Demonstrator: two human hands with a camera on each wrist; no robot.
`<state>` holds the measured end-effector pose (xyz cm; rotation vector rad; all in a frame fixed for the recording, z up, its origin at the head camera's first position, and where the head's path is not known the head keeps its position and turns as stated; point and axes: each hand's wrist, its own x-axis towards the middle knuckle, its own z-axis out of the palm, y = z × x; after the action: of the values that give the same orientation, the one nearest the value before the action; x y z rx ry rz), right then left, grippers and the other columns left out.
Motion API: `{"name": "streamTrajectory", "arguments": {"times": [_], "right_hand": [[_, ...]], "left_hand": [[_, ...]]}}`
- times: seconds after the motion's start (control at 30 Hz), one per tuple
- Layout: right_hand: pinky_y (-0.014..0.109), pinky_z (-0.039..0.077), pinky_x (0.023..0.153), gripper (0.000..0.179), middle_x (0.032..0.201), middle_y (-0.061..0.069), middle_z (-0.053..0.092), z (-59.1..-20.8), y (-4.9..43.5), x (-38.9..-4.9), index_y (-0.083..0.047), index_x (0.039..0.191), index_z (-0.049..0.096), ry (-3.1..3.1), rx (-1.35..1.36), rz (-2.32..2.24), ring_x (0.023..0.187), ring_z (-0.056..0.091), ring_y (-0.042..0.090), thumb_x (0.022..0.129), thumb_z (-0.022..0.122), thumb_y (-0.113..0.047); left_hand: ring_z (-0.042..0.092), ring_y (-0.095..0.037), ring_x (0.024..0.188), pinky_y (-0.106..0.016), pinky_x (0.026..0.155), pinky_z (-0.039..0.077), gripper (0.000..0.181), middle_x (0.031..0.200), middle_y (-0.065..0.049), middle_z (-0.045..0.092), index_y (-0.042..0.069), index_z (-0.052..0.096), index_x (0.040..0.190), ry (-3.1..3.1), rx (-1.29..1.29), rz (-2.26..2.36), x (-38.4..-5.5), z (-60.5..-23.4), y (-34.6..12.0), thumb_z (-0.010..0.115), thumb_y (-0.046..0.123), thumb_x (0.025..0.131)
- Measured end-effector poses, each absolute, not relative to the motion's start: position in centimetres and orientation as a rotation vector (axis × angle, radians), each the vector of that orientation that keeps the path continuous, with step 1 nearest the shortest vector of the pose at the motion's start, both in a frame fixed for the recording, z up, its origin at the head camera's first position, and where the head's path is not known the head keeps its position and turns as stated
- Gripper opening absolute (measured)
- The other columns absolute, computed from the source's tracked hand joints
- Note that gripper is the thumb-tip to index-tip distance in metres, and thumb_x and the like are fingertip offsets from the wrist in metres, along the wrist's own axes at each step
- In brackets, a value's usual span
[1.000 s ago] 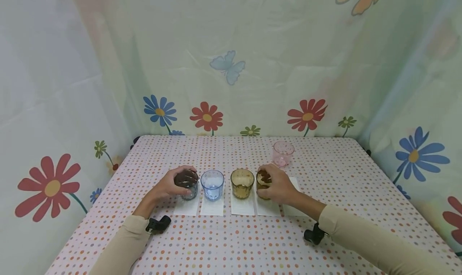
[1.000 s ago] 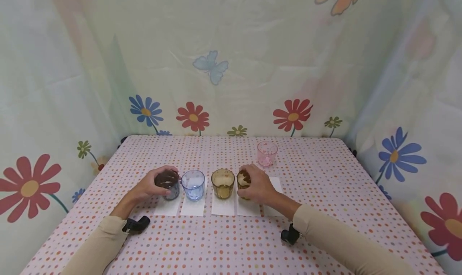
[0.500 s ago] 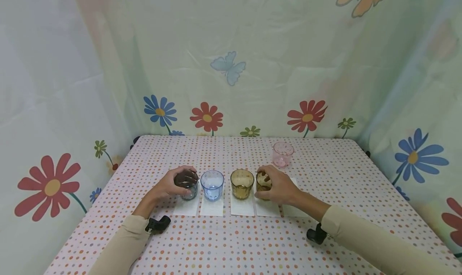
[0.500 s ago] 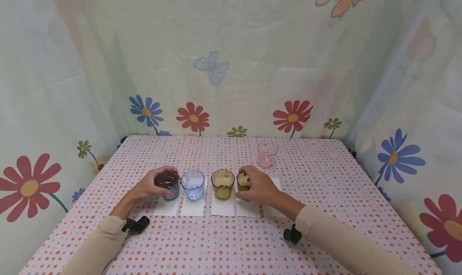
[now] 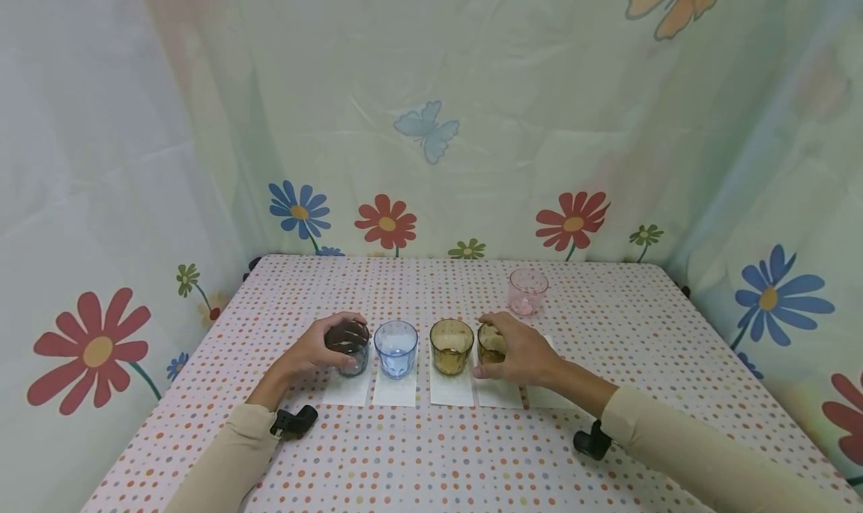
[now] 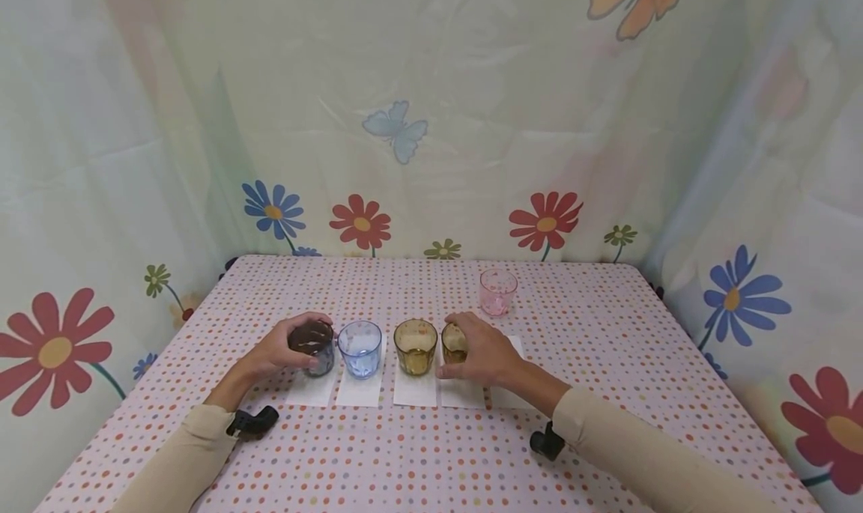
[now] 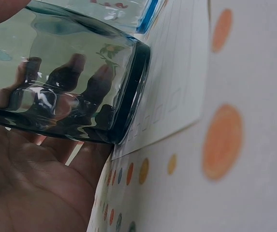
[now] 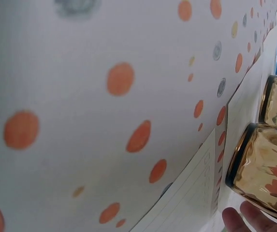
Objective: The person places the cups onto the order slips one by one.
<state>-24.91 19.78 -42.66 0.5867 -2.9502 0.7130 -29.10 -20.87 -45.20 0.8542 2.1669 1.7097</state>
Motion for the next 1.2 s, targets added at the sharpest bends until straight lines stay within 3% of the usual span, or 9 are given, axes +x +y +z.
{"name": "streamTrajectory", "arguments": {"times": [0.57,0.87,1.2], "right_hand": [[0.066,0.044,0.1,0.096,0.152,0.018,0.046,-42.5,20.1,-24.9,-0.011,0.151,0.044,-2.886,0.62,0.826,0.131,0.051,0.045,0.076,0.083,-0.056],[0.064,0.046,0.097,0.074,0.149,0.019,0.05,-42.0,20.5,-25.4,-0.008,0.15,0.045,-2.777,0.656,0.852,0.124,0.057,0.042,0.092,0.071,-0.045],[0.063,0.05,0.091,0.067,0.146,0.022,0.052,-42.0,21.1,-26.1,-0.006,0.149,0.047,-2.66,0.595,0.966,0.12,0.06,0.044,0.094,0.07,-0.038]], "left_hand": [[0.06,-0.037,0.121,-0.035,0.098,0.052,0.074,0.131,-0.022,0.061,-0.007,0.047,0.141,2.175,0.861,1.708,-29.2,-45.4,-20.9,0.081,0.006,0.077],[0.06,-0.038,0.121,-0.036,0.098,0.052,0.073,0.131,-0.023,0.061,-0.007,0.048,0.14,2.175,0.86,1.711,-29.2,-45.5,-20.8,0.081,0.006,0.077],[0.06,-0.038,0.122,-0.041,0.101,0.05,0.073,0.13,-0.021,0.062,-0.006,0.048,0.141,2.183,0.85,1.705,-29.2,-45.5,-20.8,0.081,0.006,0.076]]}}
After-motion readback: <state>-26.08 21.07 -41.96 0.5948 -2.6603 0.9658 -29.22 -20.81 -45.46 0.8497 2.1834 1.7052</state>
